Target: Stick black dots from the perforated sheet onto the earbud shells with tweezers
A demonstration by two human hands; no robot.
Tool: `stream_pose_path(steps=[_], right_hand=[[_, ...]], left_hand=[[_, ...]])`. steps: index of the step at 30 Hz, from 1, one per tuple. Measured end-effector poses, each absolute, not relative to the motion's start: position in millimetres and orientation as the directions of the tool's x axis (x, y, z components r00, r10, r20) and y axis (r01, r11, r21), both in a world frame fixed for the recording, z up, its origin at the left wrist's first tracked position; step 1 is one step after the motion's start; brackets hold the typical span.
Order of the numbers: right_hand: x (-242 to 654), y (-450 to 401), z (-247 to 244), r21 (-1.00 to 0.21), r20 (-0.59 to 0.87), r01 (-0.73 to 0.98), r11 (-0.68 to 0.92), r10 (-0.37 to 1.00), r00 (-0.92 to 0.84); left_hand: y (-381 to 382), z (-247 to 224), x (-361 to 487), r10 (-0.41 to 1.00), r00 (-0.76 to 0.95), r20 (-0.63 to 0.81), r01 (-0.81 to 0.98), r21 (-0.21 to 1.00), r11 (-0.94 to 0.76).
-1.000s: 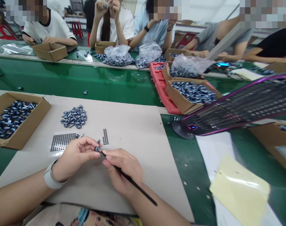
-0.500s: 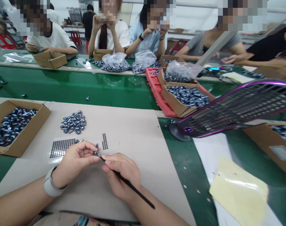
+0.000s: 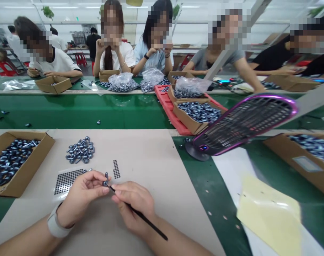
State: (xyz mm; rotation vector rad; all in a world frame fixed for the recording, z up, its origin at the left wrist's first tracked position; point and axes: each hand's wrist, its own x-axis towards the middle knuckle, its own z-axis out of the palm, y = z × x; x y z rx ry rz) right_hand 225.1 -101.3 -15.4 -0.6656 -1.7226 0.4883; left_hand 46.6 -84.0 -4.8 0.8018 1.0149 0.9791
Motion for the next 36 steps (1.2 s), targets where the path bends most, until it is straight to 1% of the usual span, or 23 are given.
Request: stream_pose_path(steps=[5,8,10,13,15,16,18,20,23,25,31,36], right_hand=[[222,-99,-15,-0.628,0.746,0.161,0.761,0.648,-0.153],[221,-97,-14,-0.668,0.718,0.149,0.729,0.684,-0.126],[222,-95,-13,-0.727,0.671,0.077,0.683,0.730,-0.130],[226,-92,-11,-0.820,0.572,-0.105,0.563,0.816,-0.089],[229,-92,-9,-0.843,0.519,-0.182,0.507,0.854,-0.024],[230,-93,-9,-0.847,0.507,-0.187,0.497,0.862,-0.006],[232,-94,-8,-0.852,0.512,-0.143,0.504,0.858,-0.024],[233,-96,-7,-0.835,0.550,-0.050,0.547,0.832,-0.071],[233,-97,-5,-0.760,0.631,0.093,0.643,0.764,-0.132],[234,-97,-2,-0.716,0.662,0.146,0.682,0.731,-0.167],[235,-95,2,-0.684,0.668,0.189,0.705,0.709,-0.225],[236,-95,-1,-0.679,0.650,0.184,0.711,0.699,-0.298]], left_hand=[[-84,-6,46,0.929,0.204,-0.310,-0.300,0.883,0.361],[-83,-6,46,0.935,0.200,-0.295,-0.311,0.885,0.346],[-82,-6,45,0.936,0.207,-0.285,-0.316,0.886,0.340],[-83,-5,46,0.932,0.228,-0.282,-0.302,0.890,0.343],[-83,-5,47,0.927,0.241,-0.287,-0.286,0.892,0.350],[-83,-5,47,0.926,0.242,-0.290,-0.280,0.893,0.353],[-82,-6,47,0.925,0.238,-0.295,-0.276,0.893,0.356],[-82,-6,47,0.926,0.235,-0.295,-0.276,0.894,0.354],[-81,-6,47,0.926,0.238,-0.294,-0.271,0.895,0.354],[-82,-6,47,0.923,0.240,-0.300,-0.261,0.896,0.360],[-82,-6,46,0.928,0.233,-0.292,-0.236,0.908,0.345],[-80,-4,47,0.913,0.232,-0.337,-0.243,0.889,0.389]])
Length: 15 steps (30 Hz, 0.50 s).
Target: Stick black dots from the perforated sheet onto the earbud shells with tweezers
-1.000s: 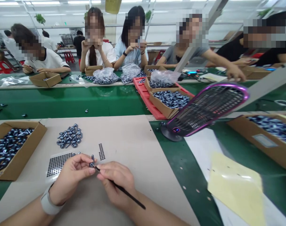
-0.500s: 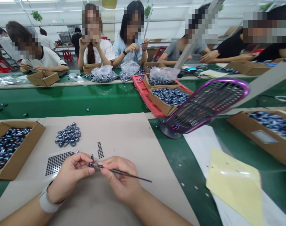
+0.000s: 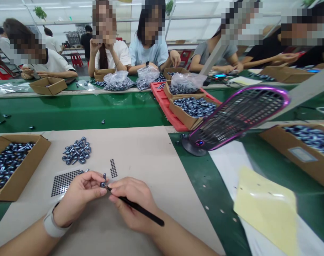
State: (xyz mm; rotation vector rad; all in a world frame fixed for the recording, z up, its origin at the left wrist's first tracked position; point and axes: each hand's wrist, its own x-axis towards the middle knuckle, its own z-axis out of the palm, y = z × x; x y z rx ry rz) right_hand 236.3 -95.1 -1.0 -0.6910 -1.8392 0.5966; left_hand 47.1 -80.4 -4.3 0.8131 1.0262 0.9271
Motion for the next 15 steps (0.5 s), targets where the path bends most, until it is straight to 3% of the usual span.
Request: stream_pose_path(steps=[6,11,15], right_hand=[[237,-96,-2,-0.670,0.663,0.168,0.724,0.684,-0.303],[232,-98,-9,-0.742,0.644,0.107,0.662,0.748,-0.161],[229,-94,-13,-0.904,0.425,-0.073,0.421,0.903,-0.061]], left_hand=[[-80,-3,48,0.887,0.273,-0.372,-0.266,0.857,0.441],[-80,-2,46,0.875,0.305,-0.375,-0.247,0.856,0.453],[-79,-2,45,0.875,0.312,-0.370,-0.229,0.865,0.447]])
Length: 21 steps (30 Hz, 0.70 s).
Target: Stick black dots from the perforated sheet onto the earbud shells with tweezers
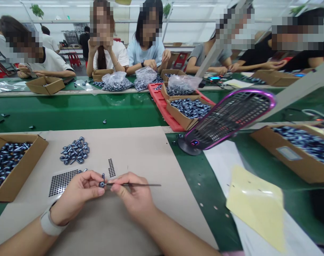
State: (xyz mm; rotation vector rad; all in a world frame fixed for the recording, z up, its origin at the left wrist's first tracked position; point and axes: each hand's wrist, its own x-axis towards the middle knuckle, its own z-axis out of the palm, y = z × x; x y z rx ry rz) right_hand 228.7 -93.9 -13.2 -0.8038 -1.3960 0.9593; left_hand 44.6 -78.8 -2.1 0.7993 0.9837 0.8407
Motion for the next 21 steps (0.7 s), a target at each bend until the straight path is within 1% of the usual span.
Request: stream_pose_path(steps=[2,4,6,9,11,13,17,19,21], right_hand=[[229,-91,-13,-0.951,0.281,-0.151,0.269,0.957,-0.070],[230,-90,-11,-0.968,0.191,-0.180,0.174,0.978,-0.083],[231,-90,-9,-0.975,0.155,-0.171,0.139,0.985,-0.079],[232,-92,-8,-0.979,0.149,-0.149,0.138,0.987,-0.064],[232,-92,-9,-0.978,0.129,-0.170,0.118,0.990,-0.053],[232,-91,-10,-0.969,0.066,-0.242,0.055,0.997,-0.038],[233,-83,-8,-0.896,-0.137,-0.428,-0.116,0.990,0.018],[234,-78,-6,-0.869,-0.214,-0.465,-0.168,0.976,0.047],[236,-75,-4,-0.870,-0.244,-0.459,-0.179,0.966,0.084]], left_hand=[[-79,-2,44,0.868,0.324,-0.375,-0.207,0.867,0.452],[-78,-1,43,0.864,0.330,-0.382,-0.182,0.872,0.455],[-78,-1,43,0.859,0.330,-0.391,-0.163,0.873,0.460],[-77,0,43,0.852,0.323,-0.412,-0.146,0.868,0.475],[-77,0,43,0.849,0.317,-0.422,-0.143,0.864,0.483],[-77,0,43,0.849,0.314,-0.425,-0.137,0.864,0.484],[-78,-1,44,0.844,0.309,-0.439,-0.111,0.864,0.490],[-78,-3,44,0.834,0.311,-0.456,-0.090,0.860,0.503],[-78,-5,44,0.824,0.318,-0.468,-0.062,0.857,0.511]])
